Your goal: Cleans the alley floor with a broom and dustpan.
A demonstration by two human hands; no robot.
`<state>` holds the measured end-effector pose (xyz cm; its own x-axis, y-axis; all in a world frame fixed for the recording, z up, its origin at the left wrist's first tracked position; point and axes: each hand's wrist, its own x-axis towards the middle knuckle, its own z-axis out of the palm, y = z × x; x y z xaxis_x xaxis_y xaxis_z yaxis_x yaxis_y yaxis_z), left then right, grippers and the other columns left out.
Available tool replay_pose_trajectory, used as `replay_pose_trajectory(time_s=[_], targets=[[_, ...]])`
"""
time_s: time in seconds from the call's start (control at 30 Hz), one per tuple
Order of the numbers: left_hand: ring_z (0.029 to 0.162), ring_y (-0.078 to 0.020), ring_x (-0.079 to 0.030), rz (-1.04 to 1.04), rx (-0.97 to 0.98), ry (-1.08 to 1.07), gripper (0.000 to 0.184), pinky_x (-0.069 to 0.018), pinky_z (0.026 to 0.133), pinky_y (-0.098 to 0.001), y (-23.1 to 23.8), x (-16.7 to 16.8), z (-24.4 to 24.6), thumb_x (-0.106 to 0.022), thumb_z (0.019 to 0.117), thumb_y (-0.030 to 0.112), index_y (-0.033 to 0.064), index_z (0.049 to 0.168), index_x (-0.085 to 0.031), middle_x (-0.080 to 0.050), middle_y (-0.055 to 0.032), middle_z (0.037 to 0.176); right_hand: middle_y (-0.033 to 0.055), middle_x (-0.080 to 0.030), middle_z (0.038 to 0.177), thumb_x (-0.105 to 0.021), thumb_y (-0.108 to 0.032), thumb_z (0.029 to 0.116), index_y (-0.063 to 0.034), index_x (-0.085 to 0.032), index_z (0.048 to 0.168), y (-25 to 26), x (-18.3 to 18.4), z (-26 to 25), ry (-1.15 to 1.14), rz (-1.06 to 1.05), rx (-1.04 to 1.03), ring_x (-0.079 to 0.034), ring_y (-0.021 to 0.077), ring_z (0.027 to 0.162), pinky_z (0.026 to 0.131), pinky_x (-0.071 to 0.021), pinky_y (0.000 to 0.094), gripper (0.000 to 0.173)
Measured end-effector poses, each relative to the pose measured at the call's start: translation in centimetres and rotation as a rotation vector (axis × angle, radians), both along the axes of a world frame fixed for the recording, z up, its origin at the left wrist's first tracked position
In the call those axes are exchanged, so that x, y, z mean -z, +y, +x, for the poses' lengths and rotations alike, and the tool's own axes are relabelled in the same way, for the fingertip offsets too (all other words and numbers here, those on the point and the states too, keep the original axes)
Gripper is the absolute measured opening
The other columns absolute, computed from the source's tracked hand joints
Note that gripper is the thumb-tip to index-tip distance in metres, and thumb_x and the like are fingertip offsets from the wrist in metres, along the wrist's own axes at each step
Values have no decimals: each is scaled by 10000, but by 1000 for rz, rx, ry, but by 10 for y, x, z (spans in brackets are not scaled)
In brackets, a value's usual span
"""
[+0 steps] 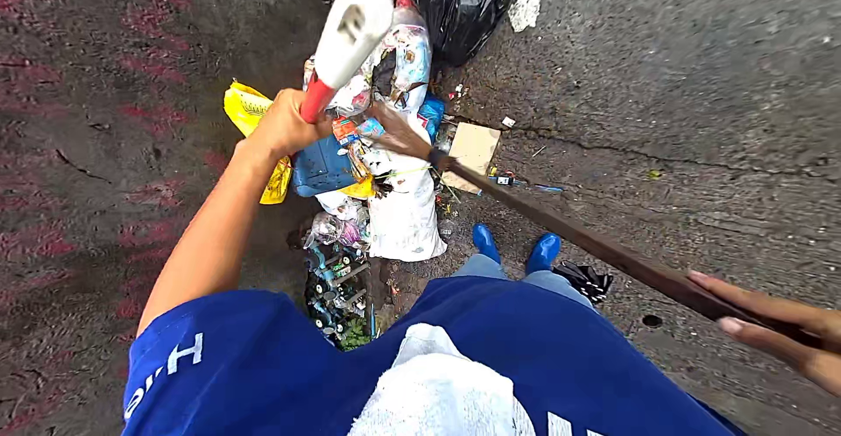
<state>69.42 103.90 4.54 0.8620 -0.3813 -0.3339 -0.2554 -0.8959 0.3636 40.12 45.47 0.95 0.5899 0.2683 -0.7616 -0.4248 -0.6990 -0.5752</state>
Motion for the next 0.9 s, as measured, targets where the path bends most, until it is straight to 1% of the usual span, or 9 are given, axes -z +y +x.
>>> replay_pose_trajectory(time_s=[0.07, 0.17, 0.23, 0.37, 0.47, 0.57, 0.63, 0.77, 0.9], targets=[[706, -329, -626, 70, -28, 18, 327, -490, 687, -621, 0, 12, -3, -729, 873, 299, -12, 830, -635, -622, -161, 732, 227, -721, 1201, -623, -331, 1041, -343, -551, 1512, 54, 37, 43, -93, -36, -130, -680, 475, 1061, 880, -476, 751, 476], [927, -464, -664, 188, -119, 15, 363, -470, 854, -728, 8, 29, -19, -771, 925, 307, -37, 1001, -687, -685, -263, 919, 182, -730, 1206, -613, -346, 1048, -411, -553, 1493, 130, 90, 101, -69, -124, -275, -665, 450, 1107, 911, -471, 703, 454], [981, -461, -666, 172, -221, -40, 384, -477, 893, -718, 37, 35, -30, -728, 960, 318, -41, 1086, -674, -687, -274, 988, 183, -729, 1205, -601, -331, 1047, -425, -540, 1500, 144, 109, 109, -89, -171, -250, -671, 448, 1100, 896, -484, 695, 467], [904, -263, -660, -48, -339, -130, 306, -529, 896, -504, 56, 14, -47, -706, 961, 158, -63, 1163, -642, -682, -204, 1023, 226, -708, 1233, -562, -317, 1071, -401, -478, 1549, 125, 80, 73, -51, -115, -177, -655, 482, 1123, 933, -458, 718, 493], [1031, -384, -670, 7, -353, -116, 331, -485, 952, -642, 51, 25, -47, -713, 965, 219, -29, 1181, -670, -698, -236, 1087, 216, -694, 1277, -534, -346, 1085, -389, -461, 1562, 145, 60, 81, -2, -80, -226, -644, 457, 1166, 981, -452, 680, 484], [1056, -454, -674, 137, -387, -139, 384, -467, 934, -722, 48, 45, -41, -674, 986, 365, 28, 1169, -696, -712, -245, 1064, 201, -688, 1304, -540, -347, 1081, -431, -453, 1555, 165, 96, 108, -4, -138, -200, -634, 453, 1192, 974, -450, 682, 490], [1014, -436, -677, 87, -396, -182, 380, -477, 917, -694, 48, 50, -44, -662, 988, 353, 15, 1157, -695, -707, -249, 1030, 201, -690, 1301, -556, -348, 1073, -434, -462, 1549, 151, 114, 109, -25, -171, -125, -634, 461, 1193, 971, -448, 702, 493], [958, -336, -685, -102, -325, -143, 373, -496, 960, -581, 49, 62, -47, -766, 905, 260, -62, 1074, -687, -705, -240, 1003, 190, -725, 1222, -623, -324, 1047, -457, -521, 1505, 80, 90, 74, -125, -156, -17, -664, 476, 1093, 907, -456, 753, 487], [866, -395, -641, -73, -318, -106, 384, -490, 838, -620, 50, 68, -51, -705, 947, 235, -136, 981, -612, -643, -303, 906, 122, -739, 1159, -740, -213, 972, -383, -614, 1445, -43, 37, 24, -49, -194, 122, -651, 243, 748, 687, -525, 543, 519]])
